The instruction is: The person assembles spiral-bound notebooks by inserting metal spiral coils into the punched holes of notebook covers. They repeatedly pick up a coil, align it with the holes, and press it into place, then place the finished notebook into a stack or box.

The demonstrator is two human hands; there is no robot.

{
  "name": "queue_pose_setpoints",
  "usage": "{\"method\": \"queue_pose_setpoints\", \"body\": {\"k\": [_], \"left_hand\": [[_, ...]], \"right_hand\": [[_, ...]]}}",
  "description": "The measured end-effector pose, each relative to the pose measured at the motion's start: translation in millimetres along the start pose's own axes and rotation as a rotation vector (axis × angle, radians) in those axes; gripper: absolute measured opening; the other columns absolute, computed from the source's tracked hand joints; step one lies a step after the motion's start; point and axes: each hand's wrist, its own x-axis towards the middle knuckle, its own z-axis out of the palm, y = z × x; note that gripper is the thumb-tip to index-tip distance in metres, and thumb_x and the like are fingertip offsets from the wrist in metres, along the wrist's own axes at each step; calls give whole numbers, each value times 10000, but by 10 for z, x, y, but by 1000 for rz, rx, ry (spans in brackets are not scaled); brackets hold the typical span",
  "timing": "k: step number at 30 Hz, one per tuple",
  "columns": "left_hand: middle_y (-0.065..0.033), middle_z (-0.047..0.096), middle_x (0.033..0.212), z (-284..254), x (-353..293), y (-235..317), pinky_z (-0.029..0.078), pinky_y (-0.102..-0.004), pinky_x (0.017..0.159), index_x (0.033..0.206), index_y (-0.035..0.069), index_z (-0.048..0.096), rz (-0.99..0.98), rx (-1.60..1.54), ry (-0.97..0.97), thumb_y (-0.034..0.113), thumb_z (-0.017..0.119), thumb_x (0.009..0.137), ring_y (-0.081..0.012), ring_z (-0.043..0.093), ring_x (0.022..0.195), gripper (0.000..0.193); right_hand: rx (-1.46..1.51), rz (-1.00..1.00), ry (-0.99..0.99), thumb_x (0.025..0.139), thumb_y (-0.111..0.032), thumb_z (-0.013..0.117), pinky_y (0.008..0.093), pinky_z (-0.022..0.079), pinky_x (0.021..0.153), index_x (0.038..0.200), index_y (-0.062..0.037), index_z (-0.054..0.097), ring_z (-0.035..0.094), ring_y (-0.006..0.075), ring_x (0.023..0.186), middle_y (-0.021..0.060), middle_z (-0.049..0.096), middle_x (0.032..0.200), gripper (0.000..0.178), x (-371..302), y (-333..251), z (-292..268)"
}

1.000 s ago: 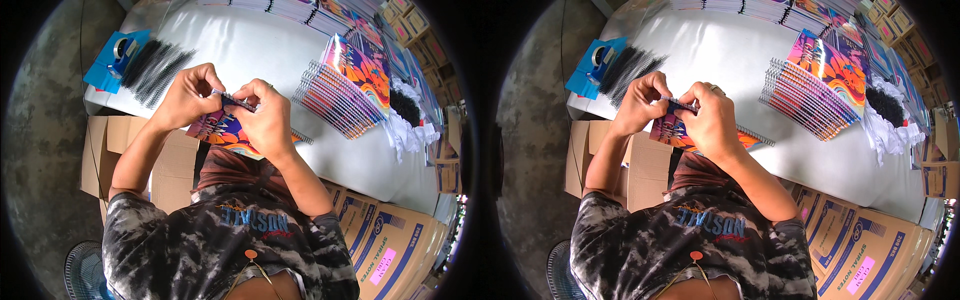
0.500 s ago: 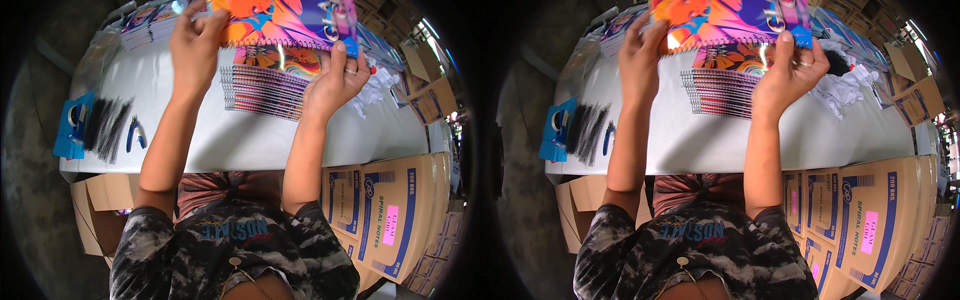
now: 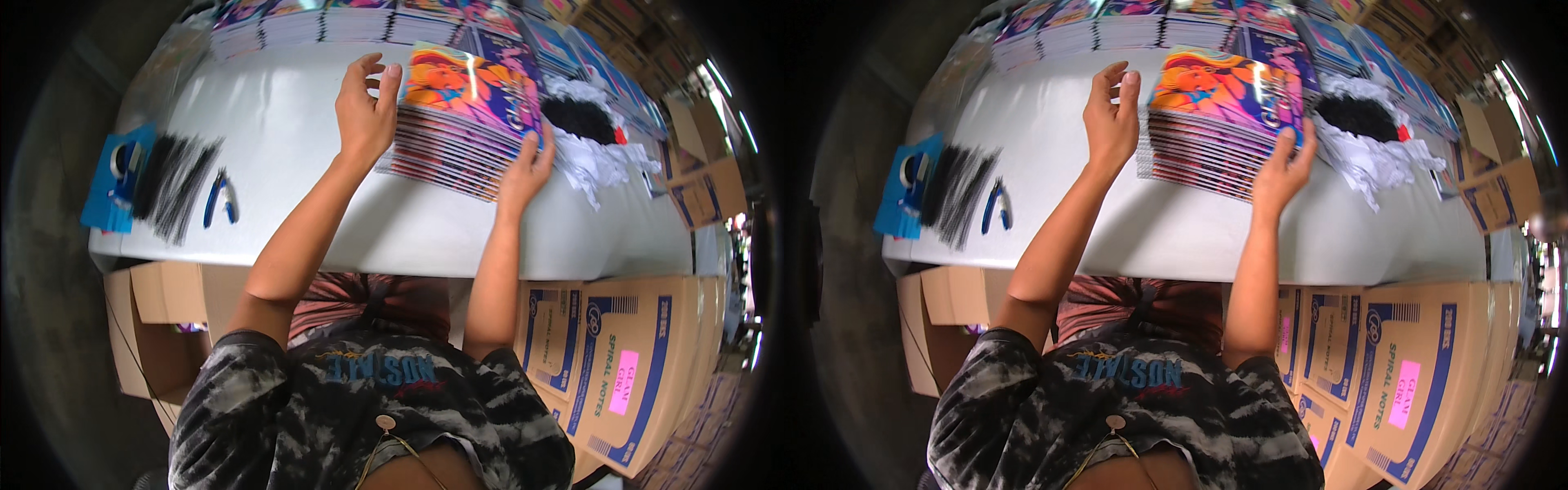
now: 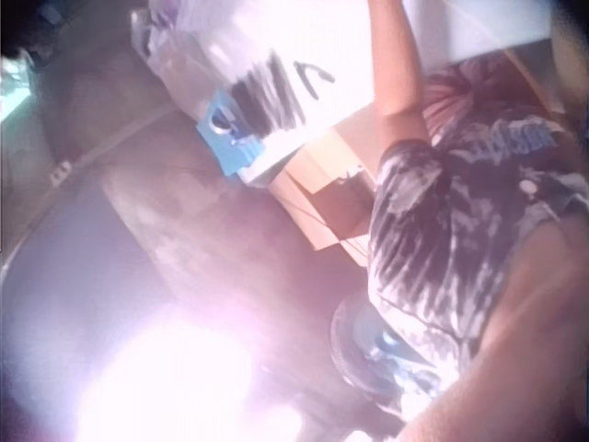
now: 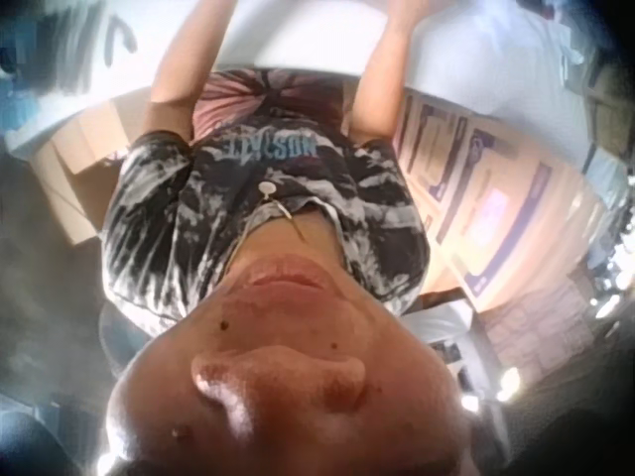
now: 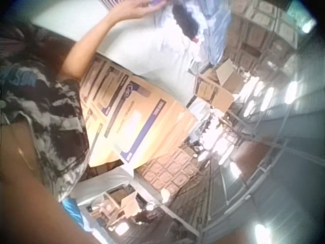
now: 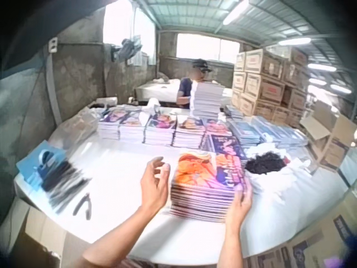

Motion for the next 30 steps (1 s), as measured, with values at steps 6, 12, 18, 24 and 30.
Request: {"method": "queue_pose_setpoints", "body": {"k": [6,12,18,24,30], "left_hand": [[-93,609,905,-1891,-577,-305,447,-258,686,1068,-10,555,-19,214,98,221,416,950,-133,555,761,295],[-121,641,893,-4496,-1849,-629,470,-280,724,1049,0,590,-644,729,739,269,538,877,-154,598,795,323],[-195,608,1078,-6008,-3331,-1528,419,-340,895,1123,-1,576,-1393,757,486,350,617,783,-309,567,1033,490],[-232,459,1271,-6093,-3931,-2346,369,-342,990,1240,-56,449,-1555,1019,-117,501,773,534,-317,440,1198,955],[-225,481,1250,-6149,-4276,-2797,389,-352,972,1228,-48,459,-1638,606,5,478,819,459,-305,458,1183,999]], "right_hand": [[-325,-369,3,925,-221,470,430,259,1028,1194,62,462,383,324,1211,206,469,1246,390,-587,-238,-269],[-13,-160,-508,900,-180,497,428,268,1025,1252,69,343,395,305,1209,198,491,1219,458,-1808,-524,266],[-76,-204,-1173,828,-176,561,454,257,1005,1255,-6,409,383,312,1217,136,497,1250,484,-2652,-1052,974],[-364,-462,-1238,821,-187,550,447,264,992,1224,-44,469,382,315,1216,99,511,1246,435,-2707,-1015,1043],[-449,-637,-1175,832,-168,515,445,330,942,1117,-37,556,441,329,1161,116,528,1215,316,-2747,-1040,1066]]}}
